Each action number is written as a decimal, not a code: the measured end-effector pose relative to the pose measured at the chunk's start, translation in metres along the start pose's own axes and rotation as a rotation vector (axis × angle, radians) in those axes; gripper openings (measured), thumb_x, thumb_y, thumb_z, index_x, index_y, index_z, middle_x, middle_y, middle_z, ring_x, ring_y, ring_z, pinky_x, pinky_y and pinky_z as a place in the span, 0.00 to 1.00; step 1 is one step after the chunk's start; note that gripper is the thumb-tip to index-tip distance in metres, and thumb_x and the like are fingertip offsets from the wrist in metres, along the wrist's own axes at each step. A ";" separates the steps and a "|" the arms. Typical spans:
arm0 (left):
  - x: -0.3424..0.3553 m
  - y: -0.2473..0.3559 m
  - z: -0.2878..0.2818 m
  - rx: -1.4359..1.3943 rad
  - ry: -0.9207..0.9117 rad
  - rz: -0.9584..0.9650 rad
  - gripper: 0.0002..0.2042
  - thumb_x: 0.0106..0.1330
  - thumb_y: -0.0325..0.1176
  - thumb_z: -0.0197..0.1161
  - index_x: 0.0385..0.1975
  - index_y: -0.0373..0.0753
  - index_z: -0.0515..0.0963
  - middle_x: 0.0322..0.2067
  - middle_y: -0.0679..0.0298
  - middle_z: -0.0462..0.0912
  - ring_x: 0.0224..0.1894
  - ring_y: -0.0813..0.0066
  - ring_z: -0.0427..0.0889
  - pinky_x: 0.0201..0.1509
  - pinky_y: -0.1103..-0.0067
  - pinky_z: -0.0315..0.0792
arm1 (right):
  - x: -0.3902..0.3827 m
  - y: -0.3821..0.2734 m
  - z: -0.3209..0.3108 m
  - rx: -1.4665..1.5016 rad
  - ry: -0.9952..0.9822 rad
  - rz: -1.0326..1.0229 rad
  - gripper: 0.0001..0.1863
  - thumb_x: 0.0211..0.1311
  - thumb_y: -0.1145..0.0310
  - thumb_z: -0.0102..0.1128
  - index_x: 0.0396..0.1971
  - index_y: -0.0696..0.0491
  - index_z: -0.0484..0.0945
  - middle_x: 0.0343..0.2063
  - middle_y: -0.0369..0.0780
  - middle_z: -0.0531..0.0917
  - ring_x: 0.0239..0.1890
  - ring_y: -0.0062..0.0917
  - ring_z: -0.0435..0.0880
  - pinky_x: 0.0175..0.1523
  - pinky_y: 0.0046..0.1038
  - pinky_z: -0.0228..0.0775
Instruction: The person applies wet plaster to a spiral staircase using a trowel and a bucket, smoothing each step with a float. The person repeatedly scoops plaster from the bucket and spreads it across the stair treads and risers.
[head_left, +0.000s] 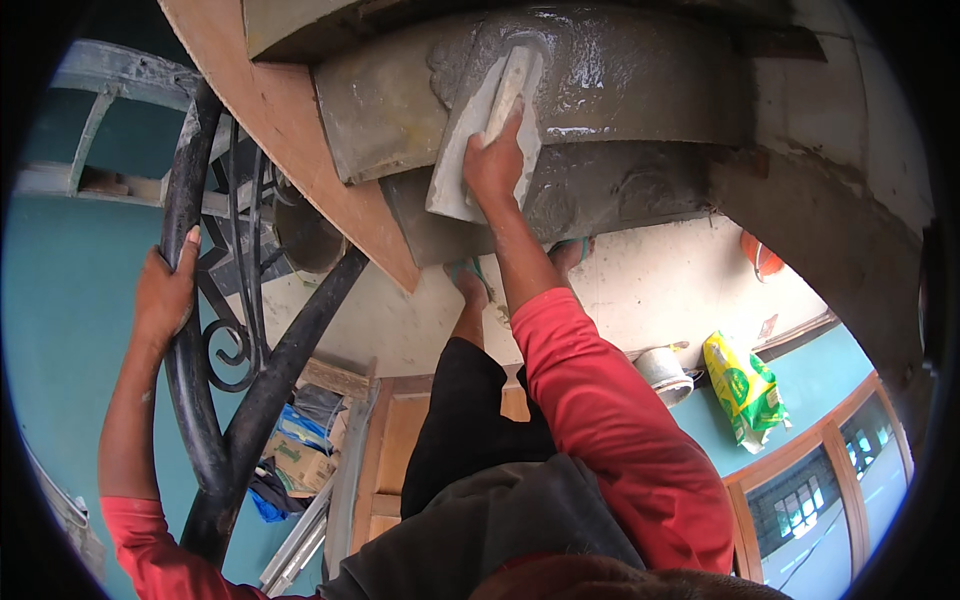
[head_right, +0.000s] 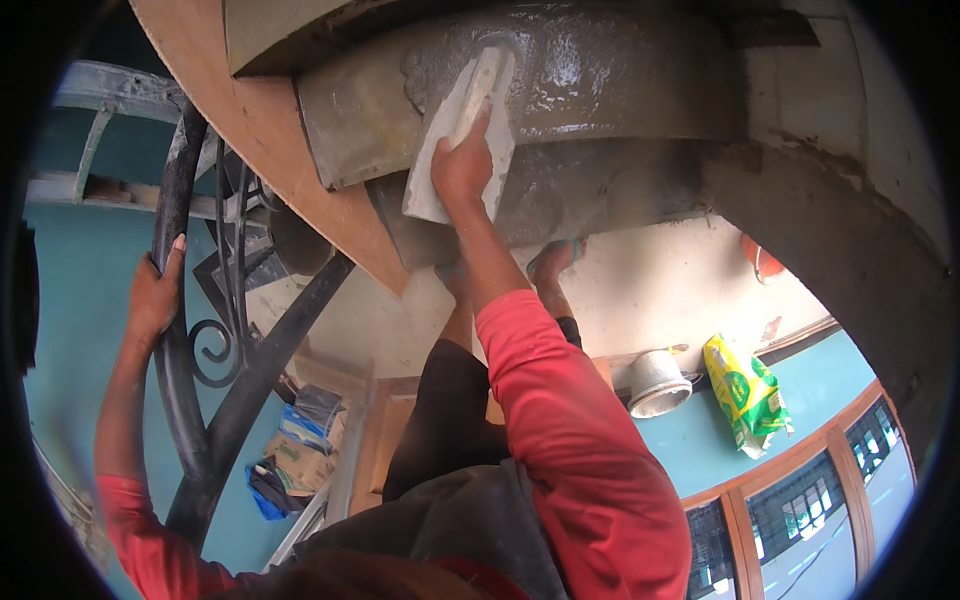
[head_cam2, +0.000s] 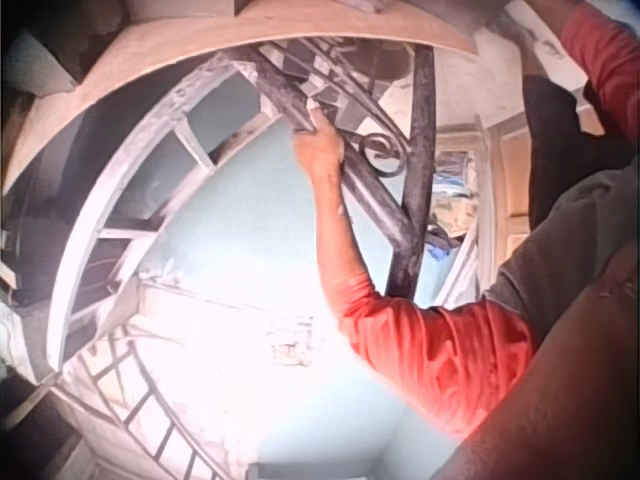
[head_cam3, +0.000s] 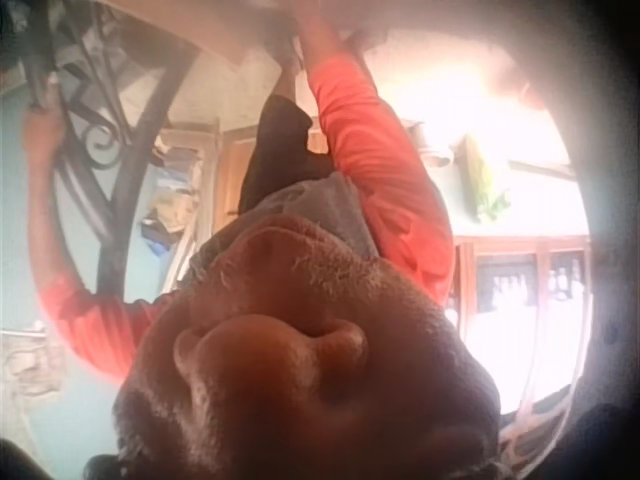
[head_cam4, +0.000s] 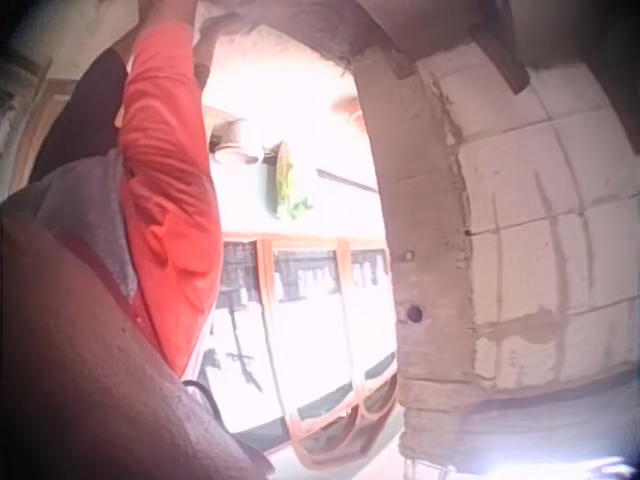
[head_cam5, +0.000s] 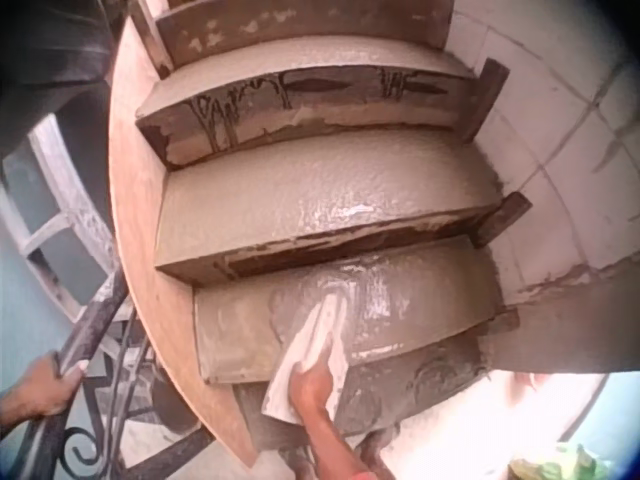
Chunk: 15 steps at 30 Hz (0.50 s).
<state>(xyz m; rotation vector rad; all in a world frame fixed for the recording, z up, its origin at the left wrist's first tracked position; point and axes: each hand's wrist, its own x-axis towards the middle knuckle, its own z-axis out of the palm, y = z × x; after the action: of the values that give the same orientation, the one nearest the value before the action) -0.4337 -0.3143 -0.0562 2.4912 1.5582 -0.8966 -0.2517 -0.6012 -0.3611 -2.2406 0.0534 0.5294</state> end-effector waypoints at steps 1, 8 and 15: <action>-0.001 0.001 0.000 -0.022 -0.009 -0.003 0.43 0.69 0.69 0.53 0.47 0.21 0.74 0.38 0.34 0.83 0.46 0.39 0.84 0.53 0.60 0.75 | -0.002 0.002 -0.002 -0.034 -0.032 0.007 0.49 0.60 0.67 0.60 0.78 0.47 0.43 0.42 0.61 0.84 0.44 0.59 0.84 0.53 0.50 0.75; -0.003 -0.013 0.006 0.004 0.025 0.004 0.44 0.69 0.69 0.52 0.49 0.20 0.74 0.41 0.31 0.82 0.49 0.37 0.83 0.55 0.59 0.74 | -0.019 0.042 -0.034 -0.176 -0.133 -0.113 0.48 0.59 0.67 0.62 0.78 0.45 0.46 0.38 0.58 0.86 0.41 0.56 0.85 0.49 0.51 0.75; 0.001 -0.007 0.003 0.073 0.035 0.019 0.45 0.68 0.70 0.52 0.49 0.19 0.74 0.43 0.31 0.82 0.50 0.37 0.83 0.57 0.60 0.74 | -0.008 0.024 -0.013 -0.234 -0.229 -0.219 0.48 0.60 0.66 0.61 0.78 0.45 0.46 0.35 0.58 0.85 0.39 0.56 0.85 0.47 0.51 0.75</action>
<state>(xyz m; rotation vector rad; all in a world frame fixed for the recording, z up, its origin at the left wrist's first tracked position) -0.4410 -0.3110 -0.0577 2.5803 1.5370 -0.9289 -0.2591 -0.6275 -0.3680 -2.3568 -0.3850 0.6974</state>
